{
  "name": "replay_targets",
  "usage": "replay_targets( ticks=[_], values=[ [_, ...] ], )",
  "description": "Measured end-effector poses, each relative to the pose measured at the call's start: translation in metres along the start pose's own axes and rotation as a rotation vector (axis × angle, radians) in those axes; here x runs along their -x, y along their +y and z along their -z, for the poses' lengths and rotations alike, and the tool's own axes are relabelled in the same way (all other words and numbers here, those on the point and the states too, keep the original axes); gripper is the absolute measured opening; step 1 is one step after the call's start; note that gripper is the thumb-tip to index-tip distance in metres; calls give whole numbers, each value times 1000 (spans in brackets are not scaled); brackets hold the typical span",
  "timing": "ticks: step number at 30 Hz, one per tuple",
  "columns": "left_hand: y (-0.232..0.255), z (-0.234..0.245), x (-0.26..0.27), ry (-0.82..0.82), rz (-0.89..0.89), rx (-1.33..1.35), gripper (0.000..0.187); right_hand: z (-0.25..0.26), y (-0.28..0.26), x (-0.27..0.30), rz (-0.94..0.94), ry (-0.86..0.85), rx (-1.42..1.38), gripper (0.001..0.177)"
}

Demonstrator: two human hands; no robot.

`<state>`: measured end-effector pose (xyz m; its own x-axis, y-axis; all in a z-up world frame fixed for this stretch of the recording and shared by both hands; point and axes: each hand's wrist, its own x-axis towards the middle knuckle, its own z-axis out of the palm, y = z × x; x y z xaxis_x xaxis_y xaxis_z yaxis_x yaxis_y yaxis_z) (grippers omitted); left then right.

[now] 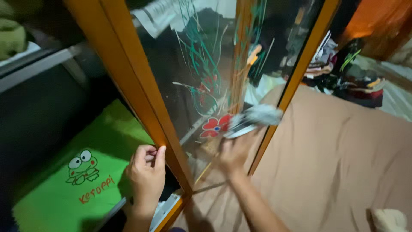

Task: The person cleans the glass doors of a wooden cabinet using a spray bottle and a cloth. They repeatedly spray the glass and wipe it down, focusing on different sections of the cabinet doors.

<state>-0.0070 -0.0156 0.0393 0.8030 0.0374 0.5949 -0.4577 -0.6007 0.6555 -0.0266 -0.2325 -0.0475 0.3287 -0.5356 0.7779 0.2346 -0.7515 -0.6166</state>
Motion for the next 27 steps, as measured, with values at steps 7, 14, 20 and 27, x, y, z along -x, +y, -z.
replay_targets(
  ticks=[7,14,20,27],
  values=[
    [9,8,-6,107,-42,136,32,-19,-97,-74,733,-249,98,34],
    [48,27,-48,339,-269,286,37,-21,-158,-190,636,-19,259,42],
    [78,28,-88,491,-403,231,44,-12,-161,-97,820,-157,194,29],
    [91,18,-95,463,-668,149,54,-17,-135,-143,771,-106,197,29]
  ],
)
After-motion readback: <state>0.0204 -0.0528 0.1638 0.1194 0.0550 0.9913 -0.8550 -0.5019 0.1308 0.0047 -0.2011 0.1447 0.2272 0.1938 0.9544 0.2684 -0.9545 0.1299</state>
